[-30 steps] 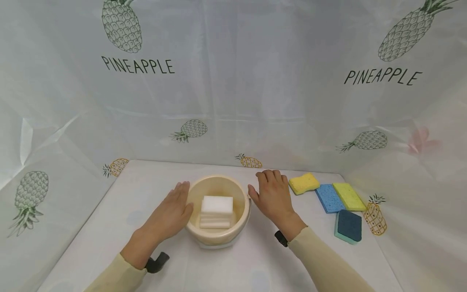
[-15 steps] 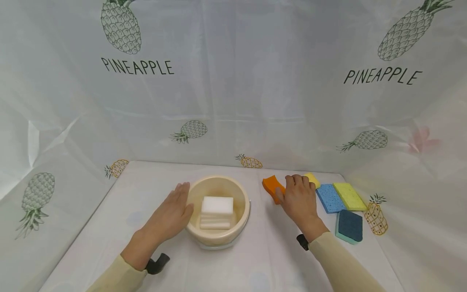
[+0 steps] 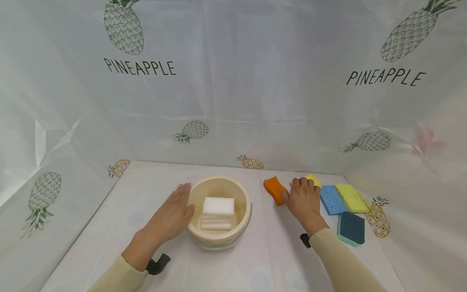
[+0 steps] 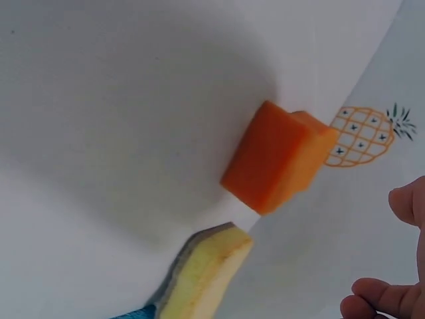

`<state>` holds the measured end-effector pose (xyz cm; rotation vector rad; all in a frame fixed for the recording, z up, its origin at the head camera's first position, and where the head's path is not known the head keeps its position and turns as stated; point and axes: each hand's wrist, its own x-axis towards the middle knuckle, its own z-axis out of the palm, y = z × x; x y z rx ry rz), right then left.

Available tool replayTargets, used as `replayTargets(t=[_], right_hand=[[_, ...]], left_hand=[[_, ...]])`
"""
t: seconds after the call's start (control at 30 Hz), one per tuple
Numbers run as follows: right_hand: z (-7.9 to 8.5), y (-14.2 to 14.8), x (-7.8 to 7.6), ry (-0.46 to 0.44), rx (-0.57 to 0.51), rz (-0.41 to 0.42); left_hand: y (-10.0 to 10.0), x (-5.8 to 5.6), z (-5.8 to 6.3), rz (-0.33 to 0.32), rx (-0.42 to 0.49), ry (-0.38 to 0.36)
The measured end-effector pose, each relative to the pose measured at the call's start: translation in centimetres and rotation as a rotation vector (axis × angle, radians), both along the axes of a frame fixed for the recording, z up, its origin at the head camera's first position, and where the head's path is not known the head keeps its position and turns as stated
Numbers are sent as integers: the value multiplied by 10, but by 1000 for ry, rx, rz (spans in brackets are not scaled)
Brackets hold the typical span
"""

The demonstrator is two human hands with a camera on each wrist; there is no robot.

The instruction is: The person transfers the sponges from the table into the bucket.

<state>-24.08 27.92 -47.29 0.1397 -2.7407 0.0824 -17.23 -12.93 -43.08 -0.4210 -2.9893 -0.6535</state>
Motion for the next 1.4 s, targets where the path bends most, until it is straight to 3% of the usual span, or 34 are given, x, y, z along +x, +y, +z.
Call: replayTargets(t=[0.3,0.63,1.0,1.4], right_hand=[[-18,25,2,-53,3,-22],[-30,79,34,-76,-6,-159],[-44,132,76,-263,-63,-369],[-46,141,93,-463,-95,-509]], left_hand=[[0,0,-2,-1,3,11],[-1,1,-3,-10,5,7],[-1,0,-3,-15,9,11],[-1,-2,-4,-24,9,9]])
